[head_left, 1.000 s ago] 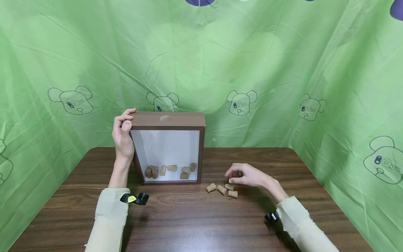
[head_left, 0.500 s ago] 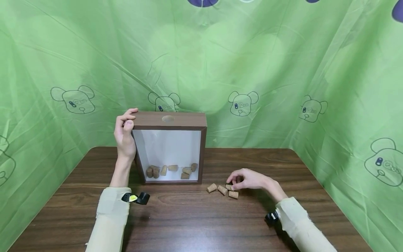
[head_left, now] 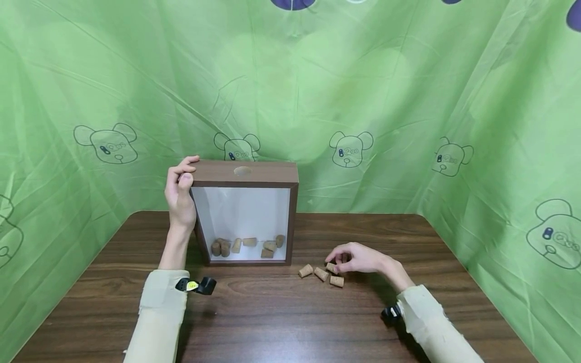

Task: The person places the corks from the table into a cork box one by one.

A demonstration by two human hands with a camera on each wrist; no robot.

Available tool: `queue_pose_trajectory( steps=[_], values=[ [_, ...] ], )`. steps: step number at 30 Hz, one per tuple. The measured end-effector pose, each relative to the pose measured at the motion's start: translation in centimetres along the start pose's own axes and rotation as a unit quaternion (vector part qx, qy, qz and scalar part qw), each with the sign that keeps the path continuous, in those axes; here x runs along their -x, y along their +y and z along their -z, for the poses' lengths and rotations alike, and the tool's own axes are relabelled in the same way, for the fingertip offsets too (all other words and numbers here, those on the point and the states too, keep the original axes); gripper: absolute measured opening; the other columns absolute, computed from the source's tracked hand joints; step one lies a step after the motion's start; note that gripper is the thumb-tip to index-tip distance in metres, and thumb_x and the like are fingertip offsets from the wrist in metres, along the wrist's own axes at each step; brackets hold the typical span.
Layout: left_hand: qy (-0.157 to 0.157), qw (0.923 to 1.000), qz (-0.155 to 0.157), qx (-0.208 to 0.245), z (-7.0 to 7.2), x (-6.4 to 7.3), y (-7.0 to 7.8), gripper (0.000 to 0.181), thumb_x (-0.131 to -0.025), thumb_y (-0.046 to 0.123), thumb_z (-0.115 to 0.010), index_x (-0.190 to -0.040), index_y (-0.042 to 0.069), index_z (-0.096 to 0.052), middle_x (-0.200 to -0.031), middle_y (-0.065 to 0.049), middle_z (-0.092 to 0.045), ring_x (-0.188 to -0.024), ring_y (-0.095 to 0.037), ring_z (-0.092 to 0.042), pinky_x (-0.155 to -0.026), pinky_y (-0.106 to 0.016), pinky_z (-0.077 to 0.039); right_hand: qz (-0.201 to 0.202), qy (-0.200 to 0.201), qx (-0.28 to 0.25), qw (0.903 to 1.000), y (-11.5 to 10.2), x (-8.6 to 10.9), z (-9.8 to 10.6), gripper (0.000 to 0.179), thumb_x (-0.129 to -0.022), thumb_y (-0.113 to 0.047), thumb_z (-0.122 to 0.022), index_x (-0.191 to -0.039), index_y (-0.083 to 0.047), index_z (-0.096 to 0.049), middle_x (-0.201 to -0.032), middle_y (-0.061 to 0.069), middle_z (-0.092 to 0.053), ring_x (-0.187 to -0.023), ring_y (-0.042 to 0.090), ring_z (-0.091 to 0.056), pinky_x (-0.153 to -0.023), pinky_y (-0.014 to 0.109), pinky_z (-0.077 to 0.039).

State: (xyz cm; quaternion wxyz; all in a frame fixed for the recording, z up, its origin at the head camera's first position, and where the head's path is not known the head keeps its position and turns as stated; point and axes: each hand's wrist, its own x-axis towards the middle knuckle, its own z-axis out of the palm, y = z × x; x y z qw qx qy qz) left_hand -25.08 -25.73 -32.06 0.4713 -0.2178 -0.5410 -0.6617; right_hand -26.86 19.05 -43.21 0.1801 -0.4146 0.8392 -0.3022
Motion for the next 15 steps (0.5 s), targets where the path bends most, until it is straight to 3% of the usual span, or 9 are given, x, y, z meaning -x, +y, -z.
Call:
queue_pose_trajectory(
  steps=[10,15],
  values=[
    [0.004,1.0,0.007,-0.003,0.3,0.0,-0.3,0.017,-0.094,0.018,-0.051,-0.1,0.005,-0.061,-0.124,-0.026,-0.063,-0.125,-0.032,-0.054,-0.113,-0.034,-0.031,0.002,0.043,0.034,0.9985,-0.8,0.3,0.9,0.031,-0.091,-0.028,-0.07,-0.12,-0.015,-0.068,-0.084,-0.008,-0.065,-0.078,0.008,-0.06,-0.074,0.029,-0.051],
    [0.002,1.0,0.008,-0.003,0.1,0.1,-0.2,0.018,-0.094,0.017,-0.051,-0.101,0.004,-0.061,-0.124,-0.025,-0.063,-0.125,-0.032,-0.054,-0.113,-0.034,-0.031,0.007,0.062,0.02,0.9979,-1.4,0.3,1.1,0.033,-0.091,-0.03,-0.071,-0.119,-0.014,-0.066,-0.086,-0.008,-0.064,-0.082,0.013,-0.061,-0.076,0.031,-0.051]
  ],
)
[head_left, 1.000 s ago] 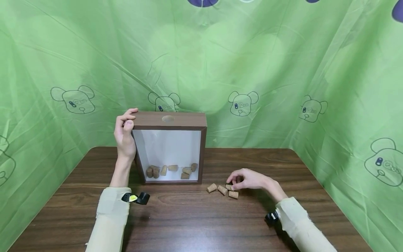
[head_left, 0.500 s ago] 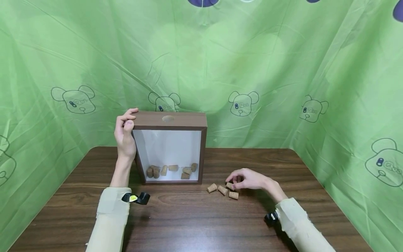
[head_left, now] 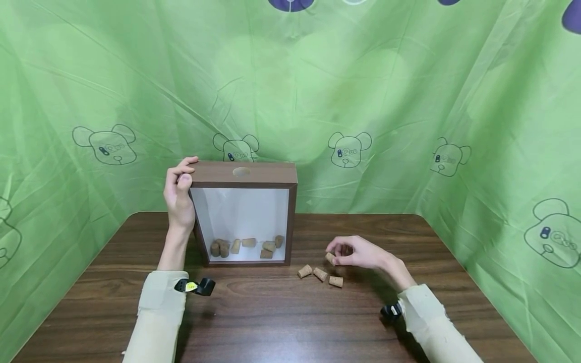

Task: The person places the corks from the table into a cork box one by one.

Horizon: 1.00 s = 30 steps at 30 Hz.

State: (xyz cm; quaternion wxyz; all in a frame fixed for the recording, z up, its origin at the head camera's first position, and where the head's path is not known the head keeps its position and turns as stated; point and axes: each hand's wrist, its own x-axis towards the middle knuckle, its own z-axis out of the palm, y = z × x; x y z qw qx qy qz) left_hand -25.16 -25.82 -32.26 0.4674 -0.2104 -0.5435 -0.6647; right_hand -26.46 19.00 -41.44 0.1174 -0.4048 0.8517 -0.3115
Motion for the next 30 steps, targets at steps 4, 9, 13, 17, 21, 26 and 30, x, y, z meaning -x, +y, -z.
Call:
queue_pose_trajectory(
  steps=[4,9,13,17,21,26,30],
  values=[
    [-0.001,1.0,-0.002,0.001,-0.1,0.0,0.1,0.018,-0.094,0.017,-0.051,-0.101,0.003,-0.061,-0.124,-0.027,-0.062,-0.125,-0.032,-0.054,-0.113,-0.034,-0.031,0.002,0.008,-0.009,0.9999,-0.6,-0.2,0.2,0.033,-0.091,-0.03,-0.07,-0.119,-0.014,-0.064,-0.086,-0.007,-0.064,-0.08,0.013,-0.061,-0.072,0.03,-0.051],
    [0.0,1.0,-0.003,0.001,0.0,0.0,0.0,0.019,-0.094,0.016,-0.05,-0.101,0.002,-0.06,-0.124,-0.028,-0.062,-0.125,-0.032,-0.054,-0.113,-0.034,-0.03,0.019,0.025,0.001,0.9995,-1.2,-0.5,0.4,0.028,-0.091,-0.03,-0.071,-0.117,-0.022,-0.062,-0.085,-0.009,-0.065,-0.078,0.007,-0.061,-0.068,0.028,-0.051],
    [0.0,1.0,0.0,0.001,0.0,0.0,-0.1,0.019,-0.094,0.016,-0.05,-0.101,0.001,-0.06,-0.124,-0.028,-0.062,-0.126,-0.032,-0.054,-0.113,-0.034,-0.03,0.035,0.046,0.004,0.9983,-1.8,-0.8,0.5,0.027,-0.09,-0.027,-0.072,-0.113,-0.025,-0.059,-0.086,-0.01,-0.065,-0.08,0.007,-0.062,-0.07,0.028,-0.052],
    [-0.001,1.0,0.0,0.003,0.1,0.0,-0.1,0.019,-0.094,0.016,-0.05,-0.101,0.001,-0.06,-0.124,-0.027,-0.062,-0.126,-0.032,-0.054,-0.113,-0.034,-0.03,0.043,0.077,-0.001,0.9961,-2.9,-1.0,0.6,0.028,-0.088,-0.02,-0.073,-0.11,-0.024,-0.057,-0.086,-0.009,-0.065,-0.08,0.008,-0.063,-0.071,0.028,-0.055],
    [-0.001,1.0,-0.001,0.005,0.0,0.0,0.1,0.018,-0.094,0.015,-0.05,-0.101,0.001,-0.06,-0.124,-0.026,-0.062,-0.125,-0.033,-0.054,-0.113,-0.034,-0.03,0.052,0.107,0.002,0.9929,-4.2,-1.3,0.9,0.031,-0.084,-0.009,-0.072,-0.108,-0.022,-0.058,-0.084,-0.008,-0.064,-0.077,0.009,-0.062,-0.069,0.031,-0.055],
    [-0.002,1.0,-0.003,0.007,-0.1,0.0,0.4,0.018,-0.094,0.017,-0.051,-0.1,0.003,-0.061,-0.123,-0.024,-0.063,-0.125,-0.032,-0.054,-0.113,-0.035,-0.031,0.067,0.129,0.014,0.9892,-4.5,-1.8,1.2,0.033,-0.083,-0.01,-0.071,-0.107,-0.026,-0.057,-0.083,-0.011,-0.062,-0.076,0.007,-0.06,-0.068,0.032,-0.054],
    [-0.005,0.9999,-0.005,0.008,-0.1,0.0,0.4,0.019,-0.095,0.019,-0.053,-0.101,0.002,-0.061,-0.123,-0.024,-0.063,-0.127,-0.032,-0.053,-0.114,-0.035,-0.03,0.076,0.14,0.011,0.9872,-5.5,-2.1,1.4,0.033,-0.083,-0.009,-0.071,-0.108,-0.025,-0.057,-0.085,-0.01,-0.064,-0.076,0.008,-0.061,-0.068,0.037,-0.054]
  ],
)
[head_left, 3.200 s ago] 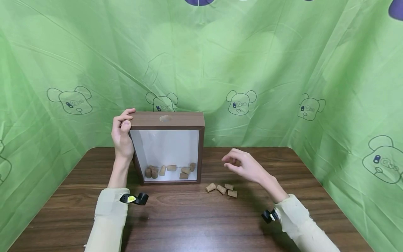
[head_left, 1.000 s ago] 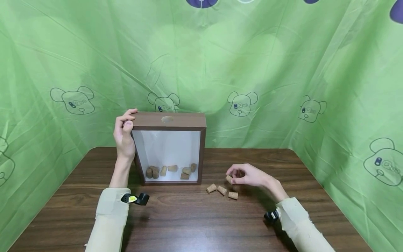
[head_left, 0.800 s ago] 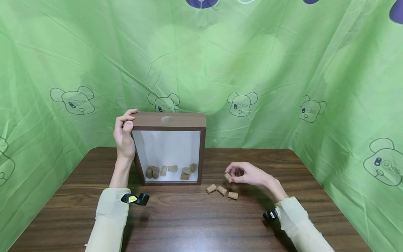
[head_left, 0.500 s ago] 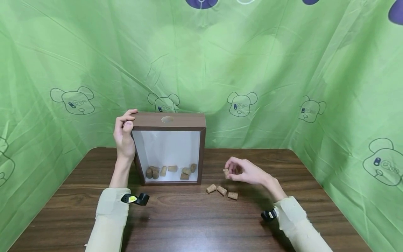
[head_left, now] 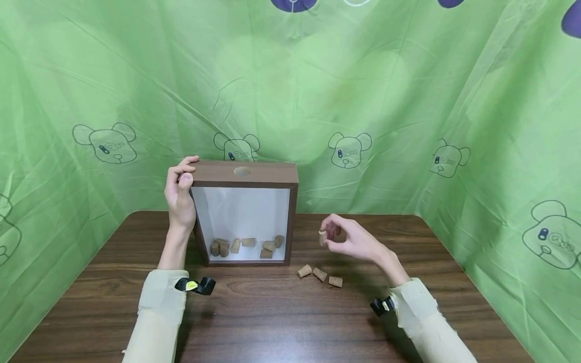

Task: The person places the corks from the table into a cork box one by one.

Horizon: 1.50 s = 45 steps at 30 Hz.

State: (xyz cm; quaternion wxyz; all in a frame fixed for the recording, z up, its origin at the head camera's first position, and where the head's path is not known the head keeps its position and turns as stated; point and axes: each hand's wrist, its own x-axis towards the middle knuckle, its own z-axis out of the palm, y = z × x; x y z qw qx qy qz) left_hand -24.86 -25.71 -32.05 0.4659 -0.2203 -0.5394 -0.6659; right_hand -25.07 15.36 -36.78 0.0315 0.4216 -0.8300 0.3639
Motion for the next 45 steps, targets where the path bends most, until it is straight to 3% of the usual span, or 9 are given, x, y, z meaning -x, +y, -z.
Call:
queue_pose_trajectory(
  steps=[10,19,23,34,45],
  values=[
    [0.001,1.0,0.006,-0.006,0.1,0.0,-0.2,0.016,-0.095,0.017,-0.052,-0.101,0.005,-0.061,-0.124,-0.025,-0.063,-0.126,-0.032,-0.054,-0.113,-0.034,-0.031,0.023,0.022,-0.02,0.9993,-3.2,-2.1,0.8,0.034,-0.081,-0.001,-0.072,-0.109,-0.018,-0.06,-0.09,-0.005,-0.068,-0.082,0.011,-0.064,-0.079,0.031,-0.054],
    [0.0,1.0,0.005,0.0,-0.3,0.0,0.0,0.016,-0.094,0.017,-0.052,-0.1,0.006,-0.061,-0.123,-0.024,-0.063,-0.126,-0.032,-0.054,-0.113,-0.035,-0.031,0.013,0.05,0.003,0.9987,-7.5,-3.5,2.1,0.028,-0.079,0.006,-0.068,-0.104,-0.006,-0.06,-0.088,0.005,-0.067,-0.082,0.015,-0.062,-0.077,0.025,-0.052],
    [-0.002,1.0,0.004,0.0,-0.3,0.0,0.1,0.017,-0.095,0.018,-0.052,-0.101,0.005,-0.062,-0.123,-0.023,-0.063,-0.127,-0.032,-0.053,-0.113,-0.035,-0.03,0.018,0.07,0.003,0.9974,-8.1,-4.0,2.5,0.027,-0.079,0.005,-0.069,-0.103,-0.006,-0.061,-0.091,0.005,-0.067,-0.085,0.015,-0.062,-0.077,0.026,-0.053],
    [0.002,1.0,0.005,-0.001,-0.2,0.0,0.1,0.018,-0.094,0.019,-0.053,-0.101,0.006,-0.062,-0.124,-0.022,-0.064,-0.127,-0.032,-0.053,-0.113,-0.034,-0.03,0.135,0.123,0.015,0.9831,-9.1,-6.6,3.7,0.024,-0.08,0.003,-0.067,-0.1,-0.009,-0.064,-0.09,-0.001,-0.071,-0.084,0.012,-0.063,-0.082,0.028,-0.053],
    [0.004,0.9999,0.011,0.001,0.0,0.0,-0.4,0.018,-0.095,0.018,-0.051,-0.102,0.005,-0.061,-0.125,-0.024,-0.062,-0.127,-0.032,-0.053,-0.114,-0.034,-0.03,0.205,0.153,0.048,0.9655,-11.1,-9.1,4.8,0.019,-0.08,0.003,-0.066,-0.098,-0.004,-0.064,-0.09,0.003,-0.071,-0.082,0.01,-0.064,-0.078,0.021,-0.052]
  ],
)
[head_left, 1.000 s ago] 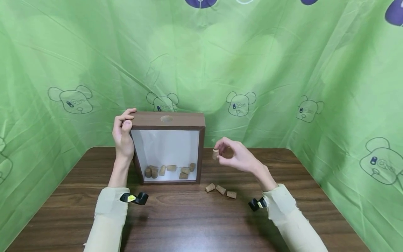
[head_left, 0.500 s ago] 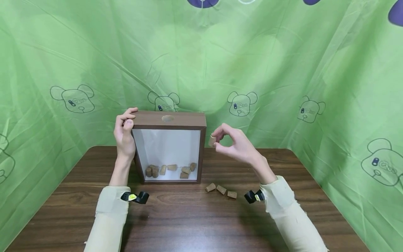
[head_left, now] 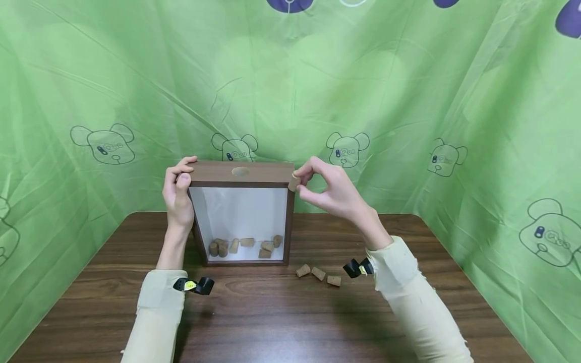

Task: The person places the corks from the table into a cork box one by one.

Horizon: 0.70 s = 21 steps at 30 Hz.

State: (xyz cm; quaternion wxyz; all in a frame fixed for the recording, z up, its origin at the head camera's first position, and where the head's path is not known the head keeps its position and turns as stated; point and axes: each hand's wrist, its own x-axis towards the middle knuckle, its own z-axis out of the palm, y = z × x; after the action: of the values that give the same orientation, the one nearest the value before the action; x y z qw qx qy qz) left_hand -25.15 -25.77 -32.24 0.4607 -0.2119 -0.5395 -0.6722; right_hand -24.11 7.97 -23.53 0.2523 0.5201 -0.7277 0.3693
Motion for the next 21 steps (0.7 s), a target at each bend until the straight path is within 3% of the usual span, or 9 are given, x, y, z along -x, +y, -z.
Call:
queue_pose_trajectory(
  steps=[12,17,21],
  values=[
    [0.0,1.0,0.0,0.001,-0.2,0.0,0.5,0.017,-0.094,0.017,-0.052,-0.101,0.005,-0.062,-0.124,-0.022,-0.064,-0.126,-0.032,-0.054,-0.114,-0.034,-0.03,0.008,-0.017,-0.02,0.9996,-0.7,-3.5,-1.3,0.017,-0.083,0.002,-0.065,-0.1,-0.002,-0.063,-0.095,0.005,-0.072,-0.083,0.01,-0.063,-0.075,0.031,-0.056],
    [0.003,1.0,0.0,-0.003,0.0,0.0,0.2,0.017,-0.094,0.013,-0.049,-0.1,0.002,-0.06,-0.124,-0.025,-0.063,-0.125,-0.031,-0.054,-0.113,-0.033,-0.031,-0.011,-0.018,-0.019,0.9996,-0.2,-4.3,-2.1,0.019,-0.085,0.001,-0.065,-0.103,-0.002,-0.062,-0.099,0.006,-0.072,-0.087,0.011,-0.064,-0.079,0.035,-0.056],
    [0.004,1.0,0.003,-0.006,-0.1,0.0,0.3,0.017,-0.094,0.011,-0.047,-0.1,0.0,-0.06,-0.124,-0.027,-0.062,-0.125,-0.031,-0.054,-0.112,-0.033,-0.032,-0.032,-0.011,-0.022,0.9992,0.2,-4.7,-2.9,0.021,-0.085,0.001,-0.064,-0.105,-0.004,-0.061,-0.103,0.004,-0.072,-0.091,0.01,-0.063,-0.084,0.031,-0.054]
  ],
)
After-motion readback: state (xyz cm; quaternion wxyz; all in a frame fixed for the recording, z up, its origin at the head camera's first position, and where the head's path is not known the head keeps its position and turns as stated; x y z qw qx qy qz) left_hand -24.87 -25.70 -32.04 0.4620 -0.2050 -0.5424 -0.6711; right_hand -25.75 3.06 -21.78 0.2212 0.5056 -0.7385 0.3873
